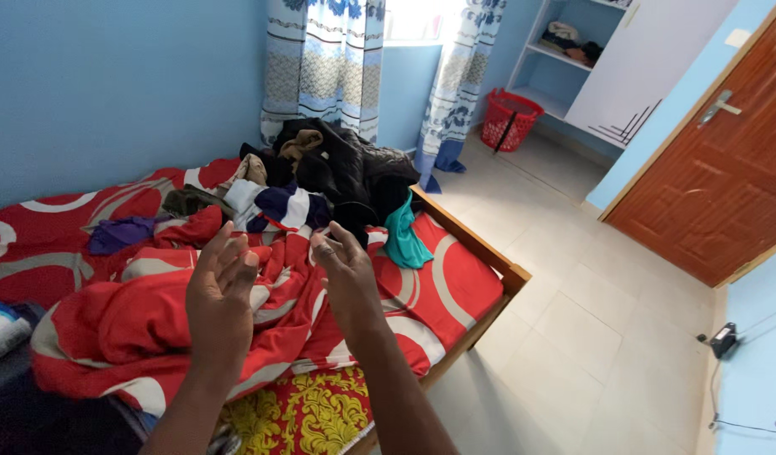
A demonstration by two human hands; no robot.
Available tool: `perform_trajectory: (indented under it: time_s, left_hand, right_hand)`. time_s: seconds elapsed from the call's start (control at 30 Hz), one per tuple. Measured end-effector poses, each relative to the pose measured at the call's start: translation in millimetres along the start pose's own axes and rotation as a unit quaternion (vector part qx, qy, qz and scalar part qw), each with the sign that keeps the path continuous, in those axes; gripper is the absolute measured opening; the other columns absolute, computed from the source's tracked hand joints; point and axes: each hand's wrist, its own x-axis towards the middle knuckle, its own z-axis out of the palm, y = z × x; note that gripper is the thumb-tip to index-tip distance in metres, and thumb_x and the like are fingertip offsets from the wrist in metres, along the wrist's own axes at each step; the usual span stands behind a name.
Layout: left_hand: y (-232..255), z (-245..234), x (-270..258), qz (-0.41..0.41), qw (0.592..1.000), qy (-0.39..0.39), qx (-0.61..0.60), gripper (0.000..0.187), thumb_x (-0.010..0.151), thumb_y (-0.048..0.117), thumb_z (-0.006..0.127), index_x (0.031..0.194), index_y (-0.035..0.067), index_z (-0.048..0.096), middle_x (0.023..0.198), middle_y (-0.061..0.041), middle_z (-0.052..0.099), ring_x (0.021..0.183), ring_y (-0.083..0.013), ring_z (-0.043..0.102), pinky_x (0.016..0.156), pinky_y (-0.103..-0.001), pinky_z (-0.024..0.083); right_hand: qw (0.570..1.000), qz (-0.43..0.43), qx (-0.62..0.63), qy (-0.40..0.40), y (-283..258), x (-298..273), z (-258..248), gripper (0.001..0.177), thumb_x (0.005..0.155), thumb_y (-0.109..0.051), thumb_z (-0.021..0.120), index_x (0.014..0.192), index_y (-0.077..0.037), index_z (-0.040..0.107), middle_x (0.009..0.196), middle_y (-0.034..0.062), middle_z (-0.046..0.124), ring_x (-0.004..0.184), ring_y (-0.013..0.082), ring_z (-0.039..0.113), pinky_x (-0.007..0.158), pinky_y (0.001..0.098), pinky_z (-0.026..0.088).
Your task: The person places white shorts into a suitcase on a bed, sorts through a pile of clothes, and folds a patterned sweater before placing it into the suitcase.
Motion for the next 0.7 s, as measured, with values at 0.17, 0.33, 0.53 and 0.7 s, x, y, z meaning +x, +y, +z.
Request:
perform_trajectory:
  time_s: [0.17, 0.33, 0.53, 0.7]
  left_hand:
    - [-8, 10, 25, 0.003, 1.0, 0.001, -0.011, 0.058, 0.1, 0.027, 0.059, 0.152, 0.006, 0.044, 0.142, -0.018, 0.059, 0.126, -0.0252, 0.066, 0.108, -0.035, 0.05]
    - [-16, 28, 41, -0.025, 1.0, 0.005, -0.003, 0.059, 0.099, 0.027, 0.061, 0.153, 0.009, 0.043, 0.144, -0.017, 0.057, 0.132, -0.0251, 0.06, 0.108, -0.038, 0.049]
    - [-31, 62, 70, -0.024, 0.998, 0.029, 0.052, 0.061, 0.098, 0.03, 0.062, 0.153, 0.013, 0.043, 0.145, -0.016, 0.056, 0.133, -0.0264, 0.058, 0.107, -0.04, 0.05]
    - [-43, 104, 103, 0.029, 0.997, 0.055, 0.048, 0.062, 0.098, 0.031, 0.063, 0.154, 0.011, 0.044, 0.146, -0.018, 0.057, 0.136, -0.0281, 0.058, 0.111, -0.041, 0.047]
  right_hand:
    - [0.999, 0.011, -0.045, 0.0, -8, 26, 0, 0.085, 0.09, -0.054, 0.06, 0.158, -0.011, 0.034, 0.152, 0.0145, 0.052, 0.137, 0.0296, 0.053, 0.107, 0.0514, 0.044]
    - [0.999, 0.015, -0.043, -0.004, -7, 53, -16, 0.081, 0.09, -0.051, 0.06, 0.156, -0.009, 0.037, 0.15, 0.0144, 0.056, 0.137, 0.0285, 0.055, 0.106, 0.0495, 0.046]
    - [0.998, 0.015, -0.028, -0.045, -4, 109, -39, 0.075, 0.093, -0.045, 0.059, 0.156, -0.011, 0.037, 0.147, 0.0096, 0.06, 0.13, 0.022, 0.058, 0.101, 0.0437, 0.045]
    - [0.997, -0.018, -0.014, -0.076, -26, 159, -67, 0.076, 0.092, -0.045, 0.061, 0.156, -0.01, 0.038, 0.144, 0.0092, 0.064, 0.124, 0.0204, 0.061, 0.098, 0.0407, 0.046]
